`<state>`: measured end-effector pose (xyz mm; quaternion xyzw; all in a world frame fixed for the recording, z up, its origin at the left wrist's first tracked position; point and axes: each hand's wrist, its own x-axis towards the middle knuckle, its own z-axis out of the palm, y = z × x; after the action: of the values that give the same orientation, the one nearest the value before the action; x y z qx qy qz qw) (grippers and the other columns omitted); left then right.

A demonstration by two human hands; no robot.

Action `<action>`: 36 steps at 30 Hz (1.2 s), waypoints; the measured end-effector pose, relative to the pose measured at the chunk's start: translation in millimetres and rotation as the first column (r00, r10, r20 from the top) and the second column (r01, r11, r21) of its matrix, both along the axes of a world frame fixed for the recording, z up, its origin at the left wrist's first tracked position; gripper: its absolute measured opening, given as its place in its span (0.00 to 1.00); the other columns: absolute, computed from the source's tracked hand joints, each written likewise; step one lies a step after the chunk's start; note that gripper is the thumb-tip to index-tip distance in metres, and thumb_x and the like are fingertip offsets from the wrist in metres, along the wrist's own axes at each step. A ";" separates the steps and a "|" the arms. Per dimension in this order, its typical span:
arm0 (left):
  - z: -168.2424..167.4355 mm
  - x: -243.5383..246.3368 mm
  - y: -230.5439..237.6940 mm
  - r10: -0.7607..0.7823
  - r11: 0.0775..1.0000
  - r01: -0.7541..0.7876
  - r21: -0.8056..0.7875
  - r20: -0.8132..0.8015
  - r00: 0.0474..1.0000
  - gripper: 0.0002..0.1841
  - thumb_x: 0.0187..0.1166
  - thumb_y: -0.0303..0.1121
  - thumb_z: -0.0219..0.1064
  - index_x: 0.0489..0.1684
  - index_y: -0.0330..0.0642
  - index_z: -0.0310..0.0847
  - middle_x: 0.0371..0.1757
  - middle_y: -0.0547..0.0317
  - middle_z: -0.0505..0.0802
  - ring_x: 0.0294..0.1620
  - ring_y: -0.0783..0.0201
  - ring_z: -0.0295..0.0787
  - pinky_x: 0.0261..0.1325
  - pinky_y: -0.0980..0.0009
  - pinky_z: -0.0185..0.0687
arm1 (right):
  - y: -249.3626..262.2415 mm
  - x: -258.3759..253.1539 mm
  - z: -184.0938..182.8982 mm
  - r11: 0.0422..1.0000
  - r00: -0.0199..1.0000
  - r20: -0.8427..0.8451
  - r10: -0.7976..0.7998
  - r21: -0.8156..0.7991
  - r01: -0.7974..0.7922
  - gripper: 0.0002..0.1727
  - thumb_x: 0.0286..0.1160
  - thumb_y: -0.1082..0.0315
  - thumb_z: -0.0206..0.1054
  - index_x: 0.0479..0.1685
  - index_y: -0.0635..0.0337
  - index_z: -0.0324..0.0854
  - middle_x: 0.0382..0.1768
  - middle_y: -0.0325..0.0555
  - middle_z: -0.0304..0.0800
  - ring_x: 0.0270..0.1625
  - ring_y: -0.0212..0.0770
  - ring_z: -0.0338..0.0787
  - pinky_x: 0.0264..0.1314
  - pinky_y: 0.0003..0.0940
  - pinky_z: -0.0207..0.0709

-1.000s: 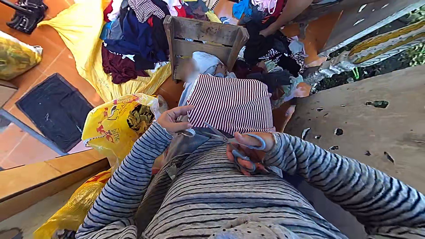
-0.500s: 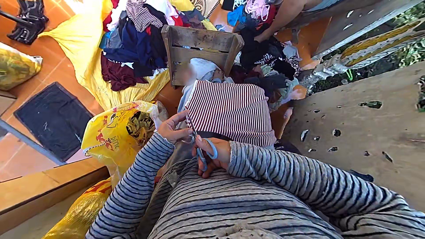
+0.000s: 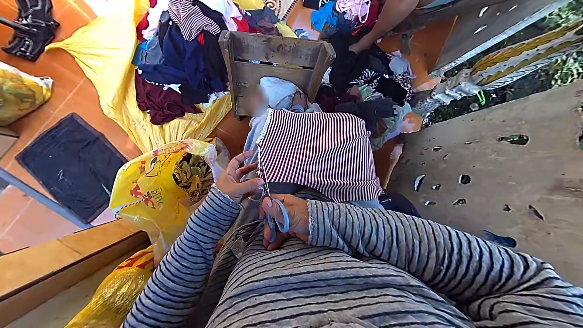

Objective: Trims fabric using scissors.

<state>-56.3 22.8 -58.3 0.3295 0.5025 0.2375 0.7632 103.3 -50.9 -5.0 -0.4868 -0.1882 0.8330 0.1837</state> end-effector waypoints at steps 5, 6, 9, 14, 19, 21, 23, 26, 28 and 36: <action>1.3 0.6 -0.9 0.010 0.999 -0.011 0.051 0.016 1.000 0.29 0.66 0.08 0.66 0.65 0.42 0.66 0.58 0.53 0.88 0.34 0.67 0.91 0.38 0.73 0.91 | -1.1 -1.0 -1.1 1.000 0.999 -0.023 -0.027 -0.002 0.027 0.12 0.94 0.58 0.51 0.49 0.57 0.69 0.19 0.39 0.84 0.26 0.38 0.92 0.37 0.34 0.90; 3.1 0.8 -1.0 0.021 0.998 -0.023 0.054 0.022 1.000 0.27 0.66 0.08 0.65 0.60 0.42 0.67 0.57 0.54 0.88 0.34 0.67 0.91 0.38 0.74 0.90 | -1.3 -1.9 -1.4 0.999 0.999 -0.033 -0.034 0.010 0.035 0.12 0.94 0.58 0.50 0.50 0.57 0.69 0.20 0.39 0.84 0.26 0.38 0.92 0.38 0.34 0.91; 3.6 0.0 -0.9 0.059 0.996 -0.064 0.064 0.069 0.996 0.25 0.64 0.08 0.64 0.56 0.43 0.66 0.52 0.55 0.91 0.34 0.68 0.93 0.36 0.75 0.90 | 0.8 -3.9 -2.2 0.999 0.998 -0.064 -0.024 0.034 0.027 0.19 0.96 0.51 0.39 0.49 0.55 0.67 0.25 0.37 0.81 0.31 0.38 0.91 0.44 0.37 0.90; 3.4 -0.1 -0.8 0.065 0.997 -0.067 0.048 0.053 0.996 0.28 0.65 0.07 0.64 0.60 0.43 0.65 0.54 0.54 0.91 0.35 0.67 0.93 0.37 0.75 0.91 | 1.4 -7.1 -4.6 0.998 0.996 -0.075 -0.056 0.031 0.058 0.23 0.95 0.47 0.35 0.47 0.55 0.66 0.23 0.38 0.81 0.30 0.38 0.91 0.43 0.37 0.90; 0.1 -0.4 -1.3 0.050 0.997 -0.054 0.061 0.059 0.997 0.28 0.64 0.08 0.64 0.61 0.43 0.66 0.55 0.54 0.91 0.32 0.68 0.92 0.36 0.75 0.90 | -2.8 -9.3 -5.7 0.990 0.987 -0.090 -0.130 0.037 0.134 0.18 0.95 0.52 0.40 0.43 0.54 0.68 0.18 0.37 0.83 0.25 0.38 0.92 0.34 0.34 0.90; -2.0 -1.7 -1.2 0.046 0.996 -0.051 0.070 0.070 0.996 0.27 0.63 0.09 0.64 0.60 0.43 0.66 0.54 0.55 0.92 0.31 0.69 0.92 0.35 0.76 0.90 | -3.2 -8.3 -6.0 0.989 0.986 -0.098 -0.137 0.041 0.142 0.17 0.95 0.54 0.42 0.44 0.55 0.68 0.18 0.37 0.83 0.25 0.38 0.92 0.34 0.34 0.90; -2.2 -2.3 -1.3 0.046 0.996 -0.051 0.075 0.071 0.996 0.26 0.63 0.10 0.64 0.60 0.42 0.66 0.53 0.55 0.91 0.30 0.69 0.92 0.35 0.75 0.90 | -2.5 -8.1 -7.1 0.989 0.986 -0.096 -0.134 0.041 0.139 0.17 0.95 0.53 0.42 0.45 0.55 0.68 0.19 0.37 0.82 0.26 0.39 0.92 0.35 0.35 0.90; -3.8 -4.0 -1.4 0.037 0.994 -0.044 0.102 0.076 0.996 0.25 0.62 0.11 0.66 0.56 0.42 0.67 0.53 0.56 0.92 0.31 0.69 0.92 0.37 0.74 0.91 | 3.5 -8.2 -8.8 0.992 0.990 -0.068 -0.126 0.008 0.126 0.22 0.95 0.47 0.37 0.48 0.55 0.68 0.22 0.37 0.80 0.28 0.38 0.90 0.38 0.35 0.89; -4.9 -4.1 -1.5 0.034 0.993 -0.043 0.113 0.080 0.996 0.24 0.61 0.11 0.66 0.54 0.42 0.66 0.53 0.57 0.92 0.31 0.70 0.92 0.38 0.74 0.91 | 5.8 -8.5 -10.2 0.991 0.989 -0.060 -0.132 -0.007 0.132 0.24 0.95 0.46 0.35 0.47 0.54 0.67 0.22 0.38 0.79 0.27 0.38 0.89 0.37 0.35 0.89; -6.3 -5.2 -1.7 0.033 0.991 -0.041 0.128 0.064 0.997 0.23 0.61 0.11 0.66 0.51 0.42 0.67 0.52 0.57 0.92 0.29 0.70 0.92 0.37 0.75 0.91 | 1.7 -10.3 -9.2 0.979 0.979 -0.032 -0.200 0.036 0.201 0.19 0.95 0.53 0.43 0.44 0.57 0.70 0.16 0.38 0.81 0.21 0.37 0.90 0.29 0.31 0.88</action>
<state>-61.5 21.1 -64.7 0.3614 0.4682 0.2936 0.7510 93.0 -49.2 -14.2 -0.4879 -0.1517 0.8131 0.2791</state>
